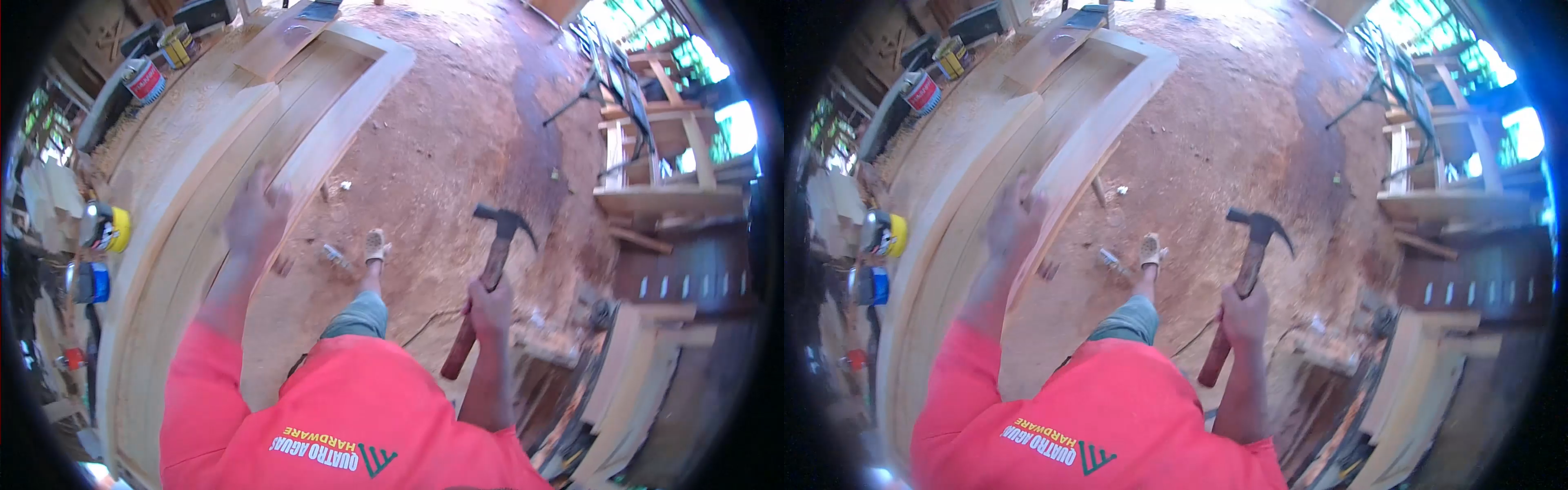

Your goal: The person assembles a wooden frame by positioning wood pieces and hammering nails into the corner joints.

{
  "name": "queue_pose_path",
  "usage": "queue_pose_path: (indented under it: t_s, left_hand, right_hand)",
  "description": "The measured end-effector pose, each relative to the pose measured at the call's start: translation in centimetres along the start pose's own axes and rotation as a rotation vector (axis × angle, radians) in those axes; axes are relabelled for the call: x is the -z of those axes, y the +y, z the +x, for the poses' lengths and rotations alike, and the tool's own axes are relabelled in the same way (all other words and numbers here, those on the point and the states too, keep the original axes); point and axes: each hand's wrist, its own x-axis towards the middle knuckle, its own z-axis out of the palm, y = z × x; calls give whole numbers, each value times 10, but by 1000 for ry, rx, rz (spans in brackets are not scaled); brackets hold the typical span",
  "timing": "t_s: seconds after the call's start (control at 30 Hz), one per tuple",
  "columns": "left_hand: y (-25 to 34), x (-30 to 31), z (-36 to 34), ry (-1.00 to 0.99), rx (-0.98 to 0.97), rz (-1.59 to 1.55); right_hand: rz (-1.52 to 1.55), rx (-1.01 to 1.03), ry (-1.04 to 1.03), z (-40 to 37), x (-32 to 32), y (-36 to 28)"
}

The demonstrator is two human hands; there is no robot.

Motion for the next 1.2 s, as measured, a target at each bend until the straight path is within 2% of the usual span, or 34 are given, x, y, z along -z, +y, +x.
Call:
queue_pose_path:
  t_s: [0.07,0.13,0.23,0.33,0.37,0.43,0.53,0.67,0.77,0.93,1.1,1.17,1.2]
  left_hand:
    - [1,1,4,-64,38,-111]
    - [14,9,20,-116,139,-165]
    - [27,0,50,-194,345,-217]
    - [28,-5,69,-315,410,-183]
    - [26,-11,70,-283,456,-178]
    - [25,-19,65,-215,545,-165]
    - [27,-25,61,-189,667,-123]
    - [28,-27,54,-177,743,-51]
    - [25,-35,44,-82,820,-4]
    - [28,-35,51,-87,811,-7]
    - [27,-35,48,-63,747,4]
    - [32,-32,49,-100,717,28]
    - [39,-39,60,-74,623,-16]
  right_hand:
    - [-95,-61,-104,62,-20,2]
    - [-516,-152,-144,130,-33,18]
    - [-888,-325,-386,212,-66,3]
    - [-1008,-435,-553,282,-78,23]
    - [-1165,-381,-629,303,-80,30]
    - [-1242,-204,-762,343,-72,58]
    - [-1059,-76,-900,391,-83,66]
    - [-1091,-63,-967,427,-95,49]
    - [-1144,-80,-976,445,-101,34]
    - [-1156,-31,-1001,460,-116,36]
    - [-1075,185,-1006,455,-133,63]
    - [-1114,134,-924,447,-126,51]
    - [-1100,-36,-863,436,-137,13]
